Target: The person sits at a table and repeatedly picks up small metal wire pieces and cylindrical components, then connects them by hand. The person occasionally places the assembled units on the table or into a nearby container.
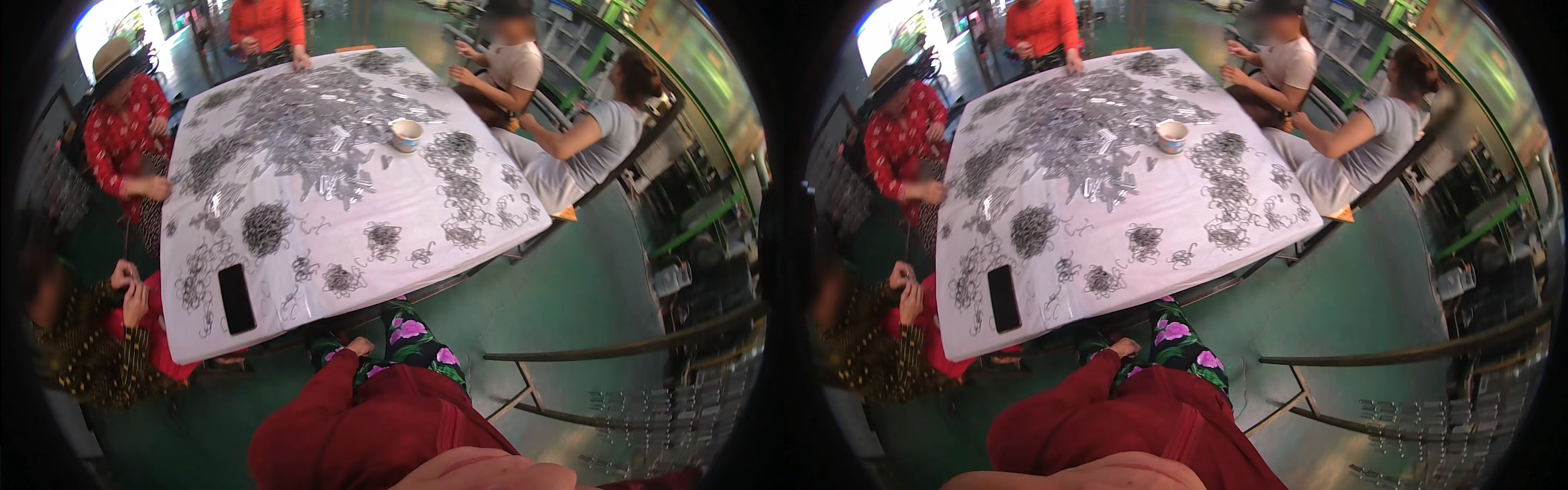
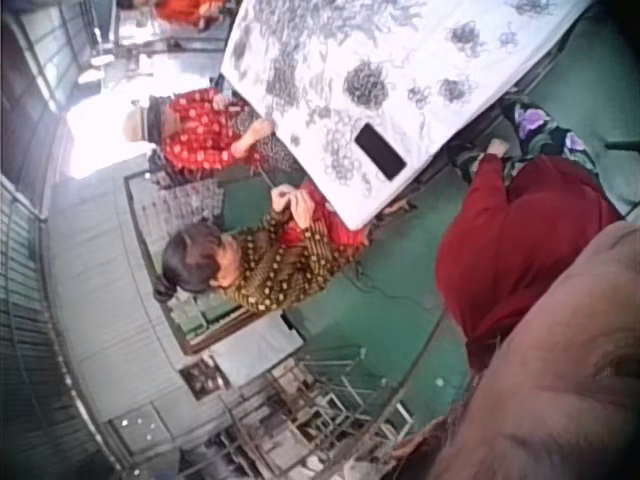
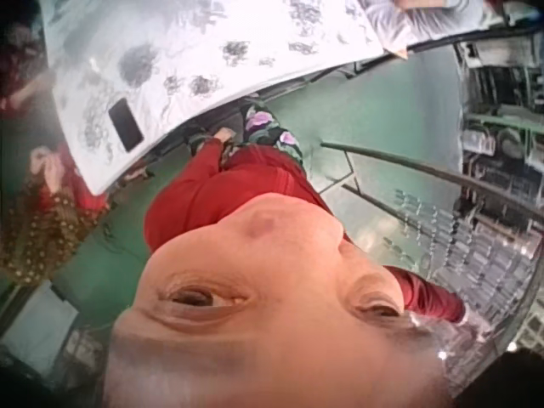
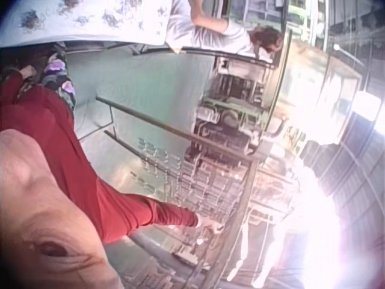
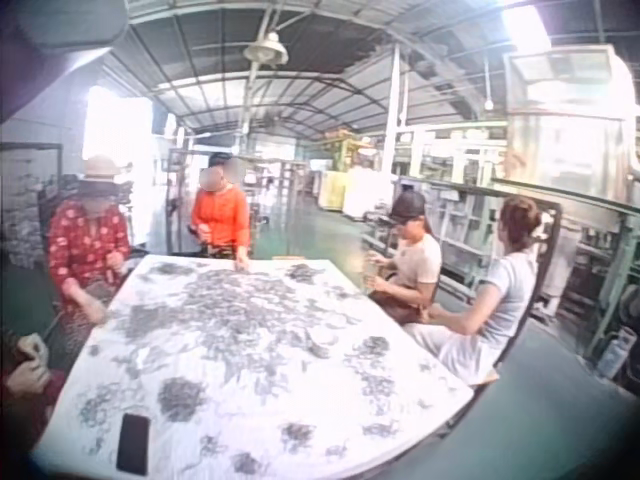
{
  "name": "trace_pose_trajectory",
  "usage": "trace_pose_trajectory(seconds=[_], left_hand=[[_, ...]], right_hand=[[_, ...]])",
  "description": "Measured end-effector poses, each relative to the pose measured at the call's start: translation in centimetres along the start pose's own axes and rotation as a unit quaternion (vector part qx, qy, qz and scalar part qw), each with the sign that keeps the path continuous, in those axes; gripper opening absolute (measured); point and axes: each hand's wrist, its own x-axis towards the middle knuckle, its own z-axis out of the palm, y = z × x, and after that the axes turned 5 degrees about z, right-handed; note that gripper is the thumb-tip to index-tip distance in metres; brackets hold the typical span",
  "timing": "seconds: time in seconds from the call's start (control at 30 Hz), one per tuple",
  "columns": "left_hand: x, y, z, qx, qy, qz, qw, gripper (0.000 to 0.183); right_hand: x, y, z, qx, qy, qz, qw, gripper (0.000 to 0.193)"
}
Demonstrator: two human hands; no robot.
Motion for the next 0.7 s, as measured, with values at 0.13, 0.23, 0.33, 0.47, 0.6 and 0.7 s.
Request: trace_pose_trajectory(seconds=[0.13, 0.23, 0.33, 0.47, 0.6, 0.7], left_hand=[[0.2, 1.0, 0.5, 0.225, -0.096, -0.032, 0.969, 0.017], [2.4, 8.7, -1.9, 0.071, 0.021, -0.219, 0.973, 0.020], [2.4, 17.8, -10.9, 0.044, -0.087, -0.155, 0.983, 0.025], [-1.8, 26.9, -19.8, 0.072, 0.063, -0.182, 0.979, 0.034], [-6.3, 31.8, -30.8, -0.150, 0.146, -0.240, 0.948, 0.026], [-8.3, 28.4, -32.3, 0.039, 0.429, -0.225, 0.874, 0.018]], right_hand=[[-4.1, -5.1, 1.8, 0.082, 0.000, 0.046, 0.996, 0.014], [-7.1, -6.3, 3.4, 0.159, -0.036, 0.079, 0.983, 0.014], [-9.6, -8.7, 6.2, 0.252, -0.046, 0.146, 0.956, 0.015], [-12.1, -11.4, 10.4, 0.339, -0.027, 0.218, 0.915, 0.016], [-16.1, -13.7, 15.1, 0.425, -0.001, 0.257, 0.868, 0.017], [-16.5, -17.1, 16.4, 0.501, 0.048, 0.282, 0.817, 0.016]])
